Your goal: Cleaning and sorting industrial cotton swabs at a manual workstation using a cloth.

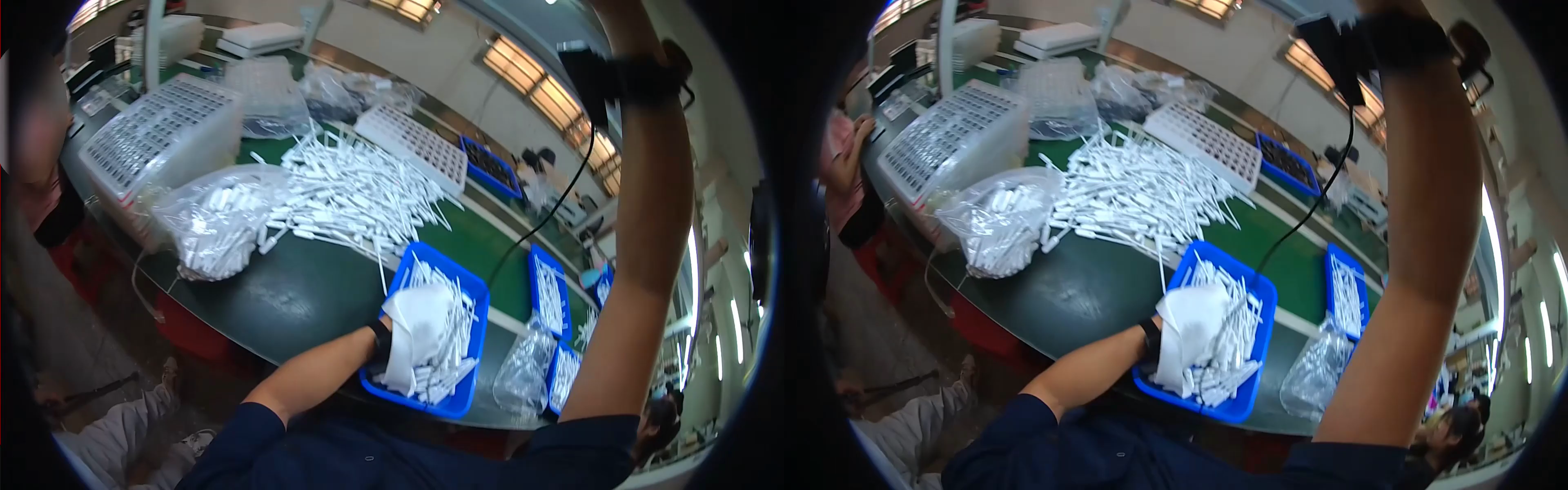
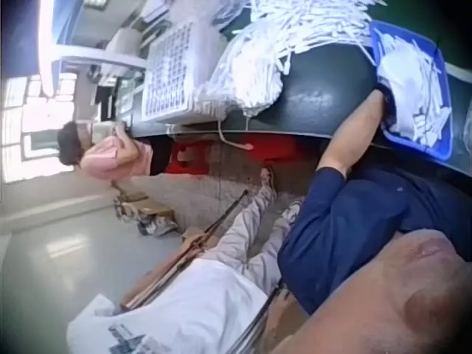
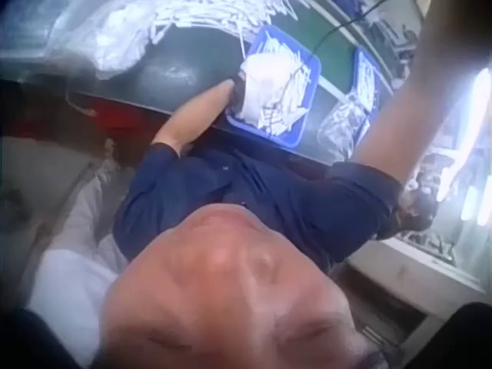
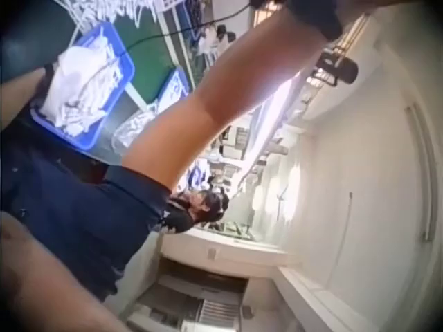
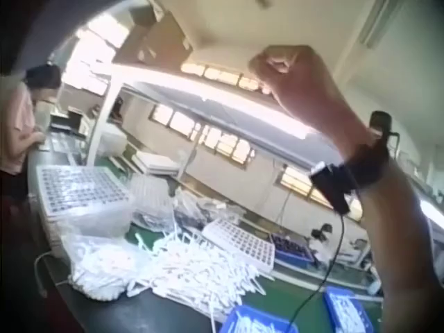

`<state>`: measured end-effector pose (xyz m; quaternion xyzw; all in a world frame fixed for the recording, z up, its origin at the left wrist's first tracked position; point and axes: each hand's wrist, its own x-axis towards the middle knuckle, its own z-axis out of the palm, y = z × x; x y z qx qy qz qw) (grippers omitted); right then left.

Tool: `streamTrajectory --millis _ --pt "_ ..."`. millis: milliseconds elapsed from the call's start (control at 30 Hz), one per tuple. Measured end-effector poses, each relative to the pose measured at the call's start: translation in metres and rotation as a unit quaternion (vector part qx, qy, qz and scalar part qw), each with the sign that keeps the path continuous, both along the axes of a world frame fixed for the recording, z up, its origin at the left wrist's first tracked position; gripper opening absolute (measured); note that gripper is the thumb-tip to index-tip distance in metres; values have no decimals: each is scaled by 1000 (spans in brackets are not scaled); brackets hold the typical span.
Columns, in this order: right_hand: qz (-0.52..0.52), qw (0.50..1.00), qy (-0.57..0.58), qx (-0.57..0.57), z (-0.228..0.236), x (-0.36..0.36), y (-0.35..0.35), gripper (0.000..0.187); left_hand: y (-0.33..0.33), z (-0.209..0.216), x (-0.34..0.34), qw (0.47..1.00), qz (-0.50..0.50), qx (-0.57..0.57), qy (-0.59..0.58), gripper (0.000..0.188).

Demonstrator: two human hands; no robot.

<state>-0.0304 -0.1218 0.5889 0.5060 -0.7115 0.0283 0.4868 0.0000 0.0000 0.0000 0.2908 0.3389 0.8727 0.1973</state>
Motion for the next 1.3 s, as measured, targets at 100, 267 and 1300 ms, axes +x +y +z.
streamTrajectory --millis 100,267,1300 --pt "47 987 82 132 -79 57 41 16 -88 153 29 659 86 -529 528 33" --pt "234 818 -518 -91 -221 148 141 13 -92 120 33 693 110 -571 426 32" --pt "-359 783 -482 -163 -512 224 225 57 -153 72 31 971 227 -79 -3 52"
